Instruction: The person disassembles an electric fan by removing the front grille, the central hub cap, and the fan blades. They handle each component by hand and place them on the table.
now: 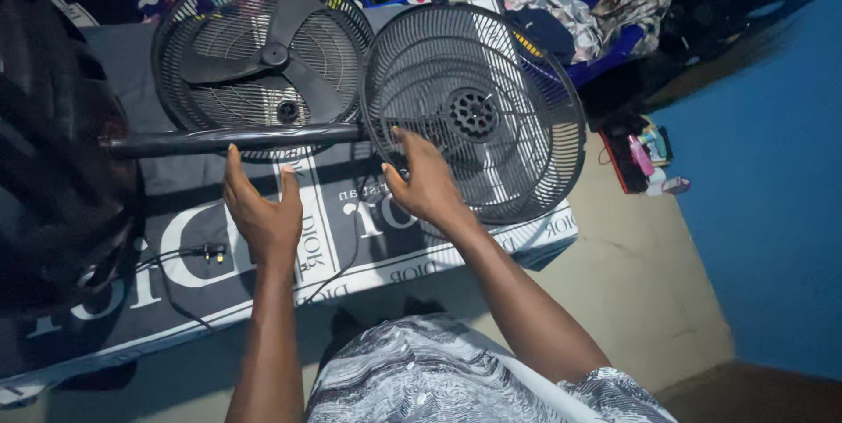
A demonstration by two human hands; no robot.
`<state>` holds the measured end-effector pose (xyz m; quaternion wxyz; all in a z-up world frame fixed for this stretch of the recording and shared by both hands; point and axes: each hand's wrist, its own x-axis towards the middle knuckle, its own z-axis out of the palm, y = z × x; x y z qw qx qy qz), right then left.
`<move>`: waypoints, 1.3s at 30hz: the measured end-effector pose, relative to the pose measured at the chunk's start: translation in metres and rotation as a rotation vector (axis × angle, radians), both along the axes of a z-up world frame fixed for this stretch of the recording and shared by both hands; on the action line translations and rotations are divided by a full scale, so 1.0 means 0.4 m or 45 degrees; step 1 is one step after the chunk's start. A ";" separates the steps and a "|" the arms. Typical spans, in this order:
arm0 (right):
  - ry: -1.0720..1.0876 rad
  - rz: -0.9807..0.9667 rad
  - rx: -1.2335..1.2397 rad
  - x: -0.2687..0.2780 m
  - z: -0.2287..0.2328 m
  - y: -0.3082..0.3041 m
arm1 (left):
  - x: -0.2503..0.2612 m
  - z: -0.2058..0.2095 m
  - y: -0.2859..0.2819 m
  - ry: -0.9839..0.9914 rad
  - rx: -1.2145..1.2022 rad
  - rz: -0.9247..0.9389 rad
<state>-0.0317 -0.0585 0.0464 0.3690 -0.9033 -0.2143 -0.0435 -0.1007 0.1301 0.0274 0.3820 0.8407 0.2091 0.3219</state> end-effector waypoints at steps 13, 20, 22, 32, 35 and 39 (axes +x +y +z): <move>0.006 0.105 0.084 0.043 0.002 -0.120 | -0.006 0.037 -0.134 -0.014 0.092 -0.010; 0.046 0.112 0.211 0.082 -0.029 -0.135 | -0.029 0.059 -0.136 0.039 0.027 -0.005; 0.076 -0.007 0.266 0.110 -0.038 -0.152 | -0.032 0.063 -0.132 -0.019 0.001 -0.032; -0.086 -0.368 0.112 0.293 -0.083 -0.293 | 0.100 0.088 -0.221 -0.075 0.227 -0.516; -0.020 -0.299 0.063 0.300 -0.111 -0.305 | 0.160 0.078 -0.290 0.008 0.266 -0.703; -0.006 -0.315 0.174 0.311 -0.130 -0.311 | 0.234 0.044 -0.370 0.177 0.387 -0.838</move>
